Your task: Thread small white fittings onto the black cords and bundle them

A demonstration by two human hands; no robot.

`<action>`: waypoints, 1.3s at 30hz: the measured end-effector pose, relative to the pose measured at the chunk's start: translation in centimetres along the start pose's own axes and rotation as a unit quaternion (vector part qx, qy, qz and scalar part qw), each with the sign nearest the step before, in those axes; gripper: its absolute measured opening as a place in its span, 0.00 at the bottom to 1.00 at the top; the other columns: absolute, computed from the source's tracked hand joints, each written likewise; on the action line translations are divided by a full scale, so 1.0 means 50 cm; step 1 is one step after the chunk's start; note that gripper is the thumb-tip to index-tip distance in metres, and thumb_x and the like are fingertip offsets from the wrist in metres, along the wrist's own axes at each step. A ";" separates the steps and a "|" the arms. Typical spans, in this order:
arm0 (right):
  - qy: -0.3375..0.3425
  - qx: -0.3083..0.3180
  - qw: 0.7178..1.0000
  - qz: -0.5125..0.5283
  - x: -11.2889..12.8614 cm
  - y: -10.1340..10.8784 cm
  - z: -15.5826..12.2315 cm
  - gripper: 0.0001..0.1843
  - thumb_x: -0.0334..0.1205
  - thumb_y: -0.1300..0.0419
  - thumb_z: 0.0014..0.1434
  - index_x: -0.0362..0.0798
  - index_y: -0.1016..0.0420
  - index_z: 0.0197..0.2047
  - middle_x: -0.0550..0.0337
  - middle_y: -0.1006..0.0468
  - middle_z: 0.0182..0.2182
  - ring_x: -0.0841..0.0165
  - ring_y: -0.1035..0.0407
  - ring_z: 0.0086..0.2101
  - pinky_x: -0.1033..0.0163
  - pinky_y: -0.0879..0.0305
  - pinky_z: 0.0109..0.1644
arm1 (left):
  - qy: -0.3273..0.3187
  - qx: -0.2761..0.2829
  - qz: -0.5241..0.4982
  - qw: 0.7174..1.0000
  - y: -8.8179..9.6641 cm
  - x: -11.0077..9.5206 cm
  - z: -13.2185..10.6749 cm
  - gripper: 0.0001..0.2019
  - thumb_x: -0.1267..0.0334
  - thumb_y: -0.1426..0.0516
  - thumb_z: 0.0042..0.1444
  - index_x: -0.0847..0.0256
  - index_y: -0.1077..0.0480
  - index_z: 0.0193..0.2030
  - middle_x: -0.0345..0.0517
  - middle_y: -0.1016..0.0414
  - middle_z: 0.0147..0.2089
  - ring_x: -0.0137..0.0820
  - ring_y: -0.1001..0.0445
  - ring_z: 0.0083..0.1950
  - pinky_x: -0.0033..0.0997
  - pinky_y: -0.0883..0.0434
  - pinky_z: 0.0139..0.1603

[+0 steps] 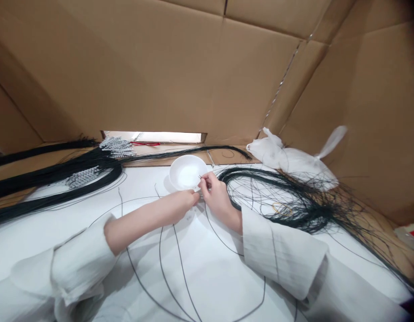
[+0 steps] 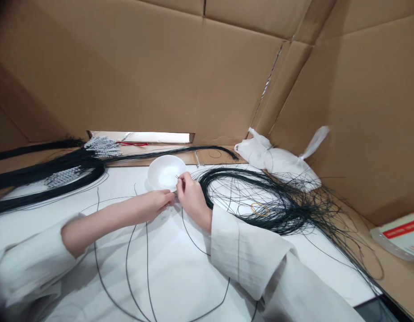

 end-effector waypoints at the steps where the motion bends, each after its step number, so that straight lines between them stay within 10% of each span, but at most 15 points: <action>1: 0.000 0.001 1.000 0.000 0.000 0.000 0.000 0.06 0.36 0.54 0.60 0.47 0.37 0.36 0.59 0.28 0.27 0.69 0.31 0.27 0.67 0.40 0.31 | -0.001 -0.006 -0.002 1.000 -0.006 -0.002 0.004 0.09 0.78 0.54 0.50 0.63 0.37 0.33 0.48 0.30 0.34 0.29 0.33 0.28 0.26 0.37 0.28; 6: -0.001 0.002 1.000 -0.006 0.002 0.001 -0.001 0.06 0.36 0.54 0.60 0.47 0.37 0.36 0.59 0.28 0.27 0.68 0.31 0.28 0.67 0.40 0.31 | 0.000 -0.036 -0.017 0.999 -0.010 -0.008 0.015 0.09 0.74 0.54 0.54 0.63 0.37 0.38 0.48 0.30 0.37 0.31 0.30 0.33 0.27 0.35 0.32; 14: 0.035 0.043 0.995 -0.079 0.022 -0.005 -0.008 0.07 0.35 0.55 0.61 0.46 0.37 0.38 0.57 0.26 0.28 0.68 0.31 0.26 0.67 0.41 0.30 | 0.087 -0.118 0.004 0.989 0.096 0.059 -0.005 0.11 0.69 0.57 0.58 0.64 0.36 0.39 0.49 0.31 0.39 0.33 0.31 0.36 0.31 0.35 0.36; 23: 0.085 0.062 0.985 -0.138 0.039 -0.012 -0.015 0.09 0.35 0.56 0.62 0.45 0.37 0.37 0.56 0.27 0.27 0.68 0.31 0.25 0.67 0.41 0.30 | 0.044 -0.046 0.035 0.997 0.009 0.090 0.015 0.12 0.67 0.55 0.57 0.63 0.36 0.46 0.49 0.32 0.38 0.33 0.30 0.33 0.29 0.36 0.33; 39: 0.069 0.062 0.990 -0.102 0.035 -0.010 -0.017 0.08 0.36 0.55 0.61 0.46 0.36 0.38 0.56 0.26 0.28 0.68 0.30 0.27 0.67 0.39 0.31 | 0.056 -0.032 0.047 0.997 0.007 0.082 0.010 0.09 0.75 0.54 0.54 0.68 0.36 0.39 0.54 0.30 0.36 0.36 0.31 0.35 0.31 0.36 0.33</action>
Point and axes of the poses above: each hand's wrist, its own z-axis towards the middle knuckle, its own y-axis out of the back of the hand, x = y × z, the point moved 6 cm from there along z, towards the middle knuckle
